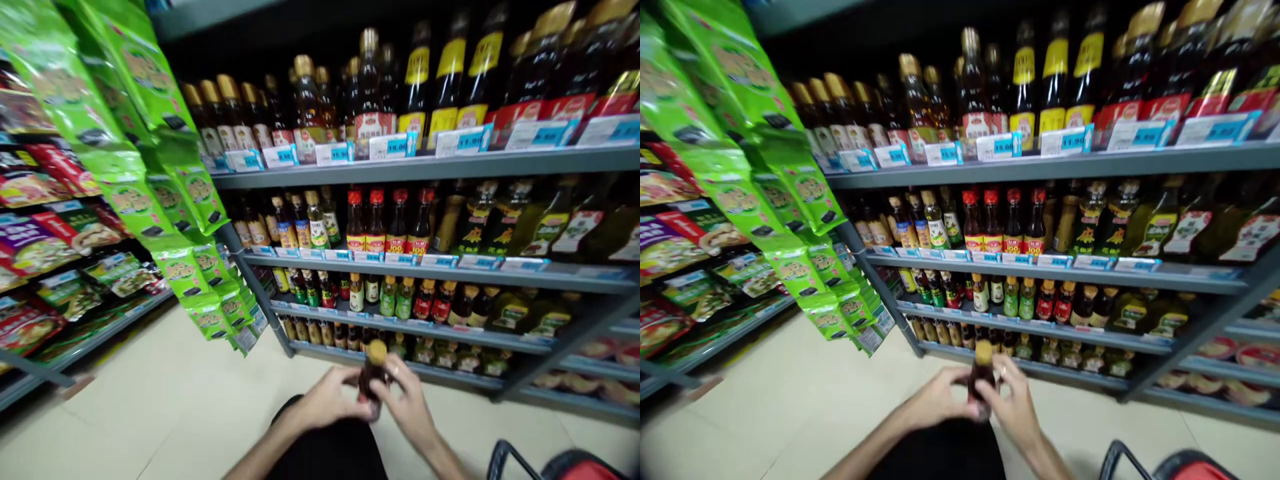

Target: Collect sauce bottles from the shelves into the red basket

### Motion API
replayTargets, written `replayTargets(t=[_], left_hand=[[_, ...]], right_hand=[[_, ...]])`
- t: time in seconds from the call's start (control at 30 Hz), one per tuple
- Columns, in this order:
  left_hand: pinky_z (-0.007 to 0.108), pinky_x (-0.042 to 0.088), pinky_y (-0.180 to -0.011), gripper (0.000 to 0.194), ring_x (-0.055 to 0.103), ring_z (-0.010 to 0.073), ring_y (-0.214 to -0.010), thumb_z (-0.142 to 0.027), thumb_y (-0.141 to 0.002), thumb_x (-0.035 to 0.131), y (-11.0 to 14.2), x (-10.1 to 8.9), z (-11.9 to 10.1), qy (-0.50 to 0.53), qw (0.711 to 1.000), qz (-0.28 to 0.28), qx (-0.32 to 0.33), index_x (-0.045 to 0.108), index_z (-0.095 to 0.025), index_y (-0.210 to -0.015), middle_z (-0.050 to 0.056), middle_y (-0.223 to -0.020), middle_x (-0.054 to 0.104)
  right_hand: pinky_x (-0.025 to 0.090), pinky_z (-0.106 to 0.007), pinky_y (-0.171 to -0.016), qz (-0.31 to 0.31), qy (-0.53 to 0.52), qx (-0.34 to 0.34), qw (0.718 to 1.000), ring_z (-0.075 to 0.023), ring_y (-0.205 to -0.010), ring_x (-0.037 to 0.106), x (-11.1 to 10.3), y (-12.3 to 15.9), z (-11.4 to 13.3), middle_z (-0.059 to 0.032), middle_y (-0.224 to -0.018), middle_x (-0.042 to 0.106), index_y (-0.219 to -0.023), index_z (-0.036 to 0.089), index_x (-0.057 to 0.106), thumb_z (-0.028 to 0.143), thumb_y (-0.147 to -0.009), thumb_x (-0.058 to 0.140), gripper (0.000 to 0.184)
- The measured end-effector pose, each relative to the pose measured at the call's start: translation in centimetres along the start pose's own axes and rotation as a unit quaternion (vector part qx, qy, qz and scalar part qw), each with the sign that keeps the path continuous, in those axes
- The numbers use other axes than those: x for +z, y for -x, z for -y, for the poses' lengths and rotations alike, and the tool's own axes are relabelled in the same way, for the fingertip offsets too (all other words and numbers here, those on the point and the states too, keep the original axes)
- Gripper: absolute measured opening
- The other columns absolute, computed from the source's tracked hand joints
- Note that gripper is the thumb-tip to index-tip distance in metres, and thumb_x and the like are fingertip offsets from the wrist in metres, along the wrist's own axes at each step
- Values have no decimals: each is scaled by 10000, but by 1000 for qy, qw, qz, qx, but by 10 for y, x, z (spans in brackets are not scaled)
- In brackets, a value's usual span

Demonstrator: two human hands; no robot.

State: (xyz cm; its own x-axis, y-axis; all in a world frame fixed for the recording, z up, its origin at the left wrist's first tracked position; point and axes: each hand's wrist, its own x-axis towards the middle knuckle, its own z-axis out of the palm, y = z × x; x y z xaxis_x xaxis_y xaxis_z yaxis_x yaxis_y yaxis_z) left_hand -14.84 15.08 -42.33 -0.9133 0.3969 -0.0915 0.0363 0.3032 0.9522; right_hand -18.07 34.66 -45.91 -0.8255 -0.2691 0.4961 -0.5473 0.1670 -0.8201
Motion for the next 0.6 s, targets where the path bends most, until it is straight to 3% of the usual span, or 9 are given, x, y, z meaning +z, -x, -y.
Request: replayTargets(t=[0.1, 0.2, 0.27, 0.37, 0.47, 0.6], left_hand=[[357, 490, -964, 541, 642, 256, -1039, -459, -756, 822, -9, -35, -53, 60, 992, -73, 88, 684, -136, -1166, 94, -1126, 706], [385, 511, -975, 715, 648, 300, -1116, -606, -739, 796, -18, -69, -101, 116, 974, -90, 174, 650, -121, -1245, 130, -1188, 703], [391, 517, -977, 811, 641, 326, -1147, -715, -708, 751, -22, -87, -127, 112, 961, -98, 234, 664, -99, -1228, 150, -1178, 713], [396, 507, -1007, 856, 609, 344, -1213, -780, -732, 657, -29, -104, -154, 91, 948, -103, 289, 671, -81, -1226, 172, -1211, 707], [407, 500, -1032, 821, 600, 335, -1242, -770, -806, 581, -36, -116, -169, 86, 949, -74, 295, 660, -85, -1252, 174, -1247, 698], [431, 478, -1070, 763, 594, 331, -1260, -683, -805, 682, -40, -130, -191, 75, 944, -55, 318, 628, -106, -1300, 172, -1298, 677]], right_hand=[[562, -313, -851, 38, -29, -27, 999, -212, -953, 666, -25, -81, 72, -61, -1010, 720, -1010, 189, 716, 422, -915, 674, 255], [563, -312, -834, 45, -71, -32, 996, -190, -923, 669, -38, -150, 130, -46, -1028, 725, -1069, 173, 711, 488, -909, 672, 355], [573, -304, -798, 42, -91, -38, 994, -194, -919, 683, -41, -180, 162, -51, -1027, 734, -1073, 163, 713, 530, -890, 681, 411], [577, -317, -798, 40, -83, -67, 993, -202, -905, 698, -46, -201, 199, -58, -1000, 747, -1045, 147, 721, 542, -875, 690, 431], [573, -320, -800, 34, -48, -95, 994, -193, -877, 699, -53, -209, 220, -49, -975, 752, -1026, 142, 731, 524, -881, 687, 410], [574, -306, -764, 22, -15, -100, 995, -181, -836, 696, -60, -218, 238, -41, -956, 756, -1033, 145, 736, 513, -877, 693, 402]])
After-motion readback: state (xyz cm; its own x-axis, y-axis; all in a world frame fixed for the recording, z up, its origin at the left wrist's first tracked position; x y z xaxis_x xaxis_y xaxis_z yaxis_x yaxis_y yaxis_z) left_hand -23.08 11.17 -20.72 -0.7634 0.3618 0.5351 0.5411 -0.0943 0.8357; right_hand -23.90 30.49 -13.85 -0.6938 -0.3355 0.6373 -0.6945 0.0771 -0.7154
